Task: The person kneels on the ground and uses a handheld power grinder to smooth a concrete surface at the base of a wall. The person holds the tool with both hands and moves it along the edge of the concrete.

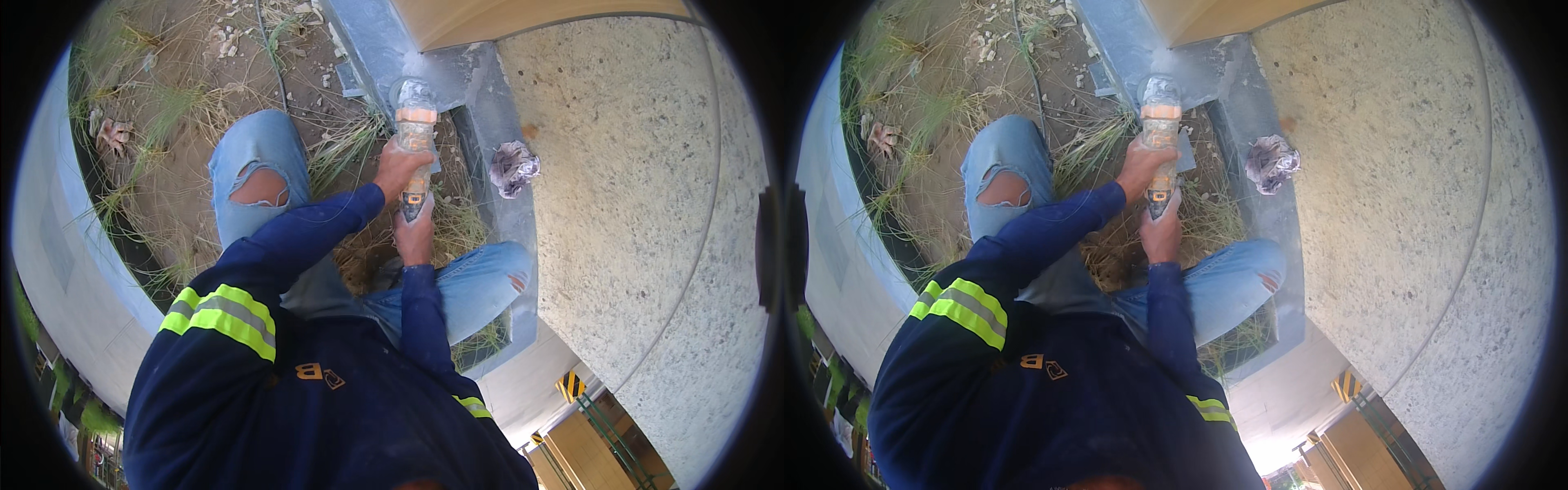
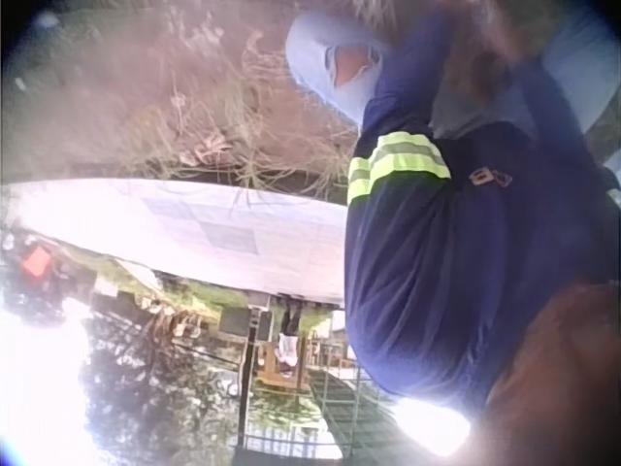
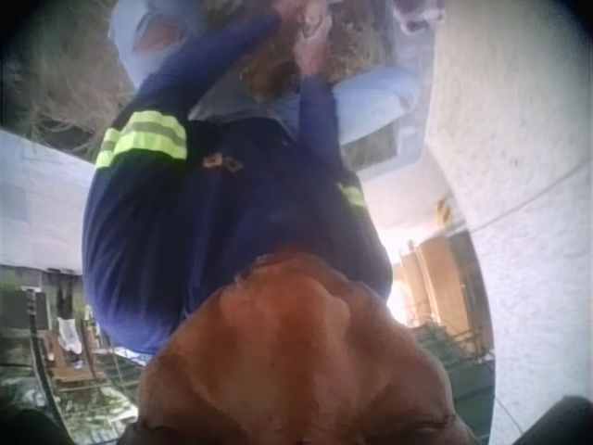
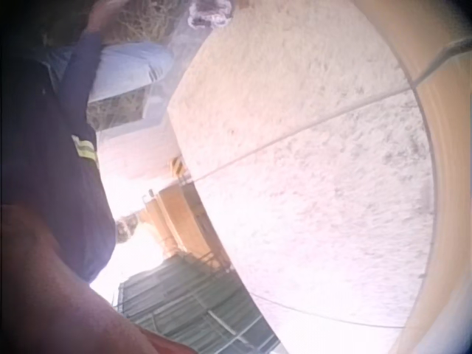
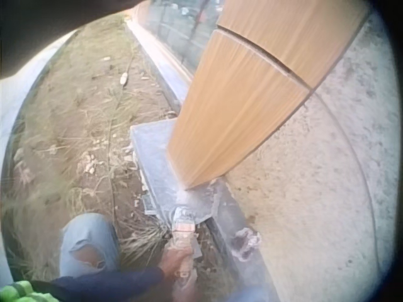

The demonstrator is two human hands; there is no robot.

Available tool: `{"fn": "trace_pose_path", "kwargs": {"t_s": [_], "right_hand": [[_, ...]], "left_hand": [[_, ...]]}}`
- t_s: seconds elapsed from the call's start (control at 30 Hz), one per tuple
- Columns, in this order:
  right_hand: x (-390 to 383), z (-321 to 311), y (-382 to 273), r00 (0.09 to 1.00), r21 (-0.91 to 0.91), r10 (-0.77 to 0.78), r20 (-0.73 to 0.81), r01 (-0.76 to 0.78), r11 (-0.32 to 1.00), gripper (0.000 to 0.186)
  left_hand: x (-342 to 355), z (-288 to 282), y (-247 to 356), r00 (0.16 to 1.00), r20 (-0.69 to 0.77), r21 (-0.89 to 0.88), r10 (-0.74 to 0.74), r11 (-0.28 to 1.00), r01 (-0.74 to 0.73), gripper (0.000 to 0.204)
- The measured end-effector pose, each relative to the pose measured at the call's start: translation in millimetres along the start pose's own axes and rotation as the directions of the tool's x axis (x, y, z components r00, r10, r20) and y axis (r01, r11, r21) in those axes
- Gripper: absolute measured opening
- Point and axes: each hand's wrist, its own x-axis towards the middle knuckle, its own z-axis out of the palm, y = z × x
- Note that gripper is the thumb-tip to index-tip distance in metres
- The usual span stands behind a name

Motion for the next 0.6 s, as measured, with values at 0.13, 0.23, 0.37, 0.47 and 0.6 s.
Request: {"fn": "trace_pose_path", "kwargs": {"t_s": [0.13, 0.23, 0.37, 0.47, 0.6], "right_hand": [[16, 1, -10, 0.999, -0.136, -0.024, 0.036, 0.028, 0.990, 0.084], [10, -1, -4, 0.995, -0.177, -0.079, 0.058, 0.088, 0.980, 0.084], [7, 2, -2, 0.999, -0.009, -0.036, 0.010, 0.036, 0.999, 0.083], [19, 6, 3, 0.999, -0.030, -0.038, -0.014, 0.037, 0.999, 0.084], [22, -3, -21, 0.998, -0.146, -0.004, 0.059, 0.012, 0.989, 0.084]], "left_hand": [[11, -9, 12, 1.000, -0.022, -0.081, 0.001, 0.997, -0.002, 0.034], [1, -18, 14, 0.996, -0.014, -0.168, -0.087, 0.982, 0.084, 0.033], [5, -3, 2, 0.998, -0.037, -0.095, -0.052, 0.994, 0.048, 0.034], [19, -3, 3, 0.999, -0.041, 0.047, 0.025, 0.999, -0.023, 0.034], [19, -12, 18, 0.997, -0.039, -0.169, -0.072, 0.984, 0.064, 0.035]]}}
